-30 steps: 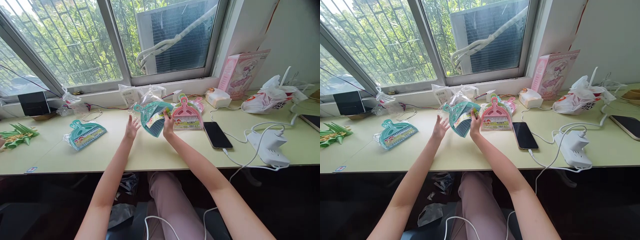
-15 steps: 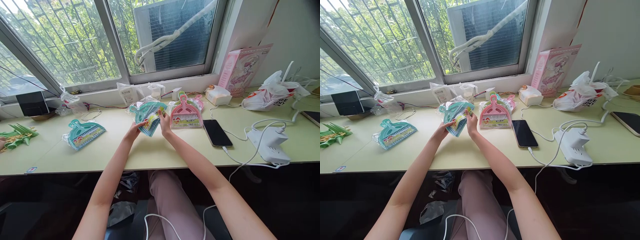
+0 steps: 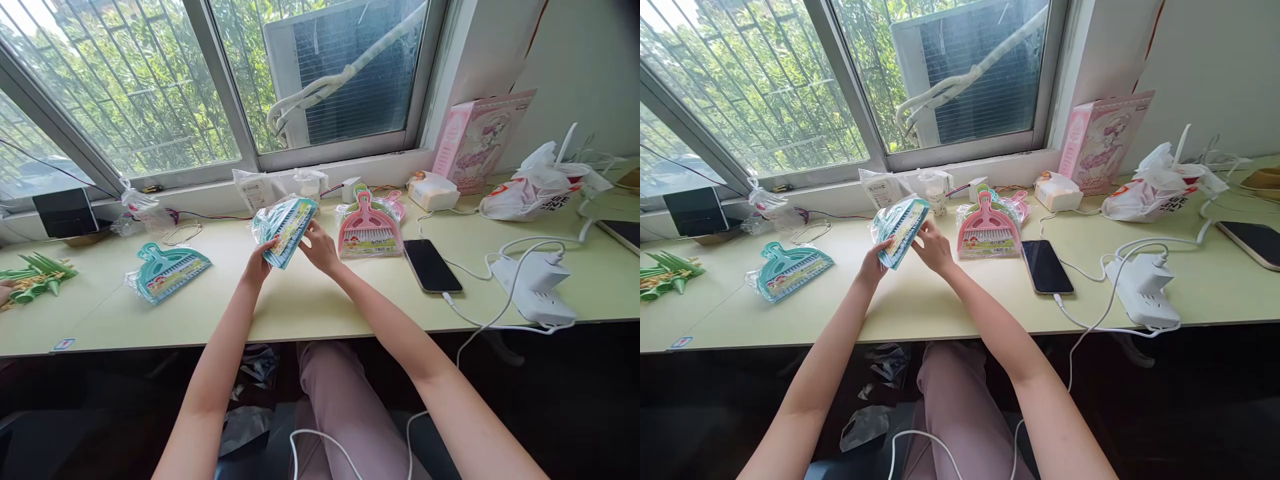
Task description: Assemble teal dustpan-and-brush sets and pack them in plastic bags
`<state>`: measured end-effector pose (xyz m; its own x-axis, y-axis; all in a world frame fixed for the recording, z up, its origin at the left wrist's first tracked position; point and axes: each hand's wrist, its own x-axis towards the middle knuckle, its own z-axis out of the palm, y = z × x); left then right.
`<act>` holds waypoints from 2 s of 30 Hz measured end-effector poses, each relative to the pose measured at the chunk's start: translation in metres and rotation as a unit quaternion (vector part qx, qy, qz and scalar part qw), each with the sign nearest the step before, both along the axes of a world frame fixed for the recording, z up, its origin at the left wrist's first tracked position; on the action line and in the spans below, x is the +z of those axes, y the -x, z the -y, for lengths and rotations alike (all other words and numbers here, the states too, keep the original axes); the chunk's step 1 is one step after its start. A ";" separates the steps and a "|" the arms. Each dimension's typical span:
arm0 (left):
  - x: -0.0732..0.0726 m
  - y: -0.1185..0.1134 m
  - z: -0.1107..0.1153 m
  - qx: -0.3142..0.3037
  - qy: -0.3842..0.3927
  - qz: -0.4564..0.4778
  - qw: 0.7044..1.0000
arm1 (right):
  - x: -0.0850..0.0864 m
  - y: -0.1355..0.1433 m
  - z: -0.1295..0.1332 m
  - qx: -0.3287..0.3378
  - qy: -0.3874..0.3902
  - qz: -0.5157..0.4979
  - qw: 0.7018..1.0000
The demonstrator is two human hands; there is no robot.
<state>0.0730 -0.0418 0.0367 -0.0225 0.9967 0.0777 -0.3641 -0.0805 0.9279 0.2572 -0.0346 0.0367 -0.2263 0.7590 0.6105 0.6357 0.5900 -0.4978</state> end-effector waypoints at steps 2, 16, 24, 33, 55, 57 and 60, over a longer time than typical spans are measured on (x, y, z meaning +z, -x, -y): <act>0.000 -0.002 0.001 -0.005 0.002 -0.001 1.000 | -0.002 0.003 0.000 -0.029 0.019 0.005 0.999; -0.006 -0.006 0.002 -0.043 0.007 -0.031 0.999 | 0.002 -0.005 -0.009 -0.076 0.135 0.001 0.988; -0.007 -0.006 0.001 -0.055 0.009 -0.053 0.997 | -0.006 -0.001 -0.010 -0.054 0.125 -0.008 0.991; -0.003 -0.008 0.003 -0.042 0.008 -0.039 0.998 | -0.006 0.002 -0.007 -0.061 0.102 -0.030 0.992; -0.011 -0.002 -0.006 -0.027 0.013 -0.048 0.998 | -0.006 -0.008 -0.015 -0.113 0.115 0.048 0.986; -0.011 -0.002 -0.006 -0.034 0.012 -0.049 0.998 | -0.008 -0.008 -0.016 -0.109 0.123 0.041 0.986; -0.011 -0.002 -0.006 -0.041 0.019 -0.053 0.998 | -0.010 -0.008 -0.016 -0.100 0.124 0.028 0.987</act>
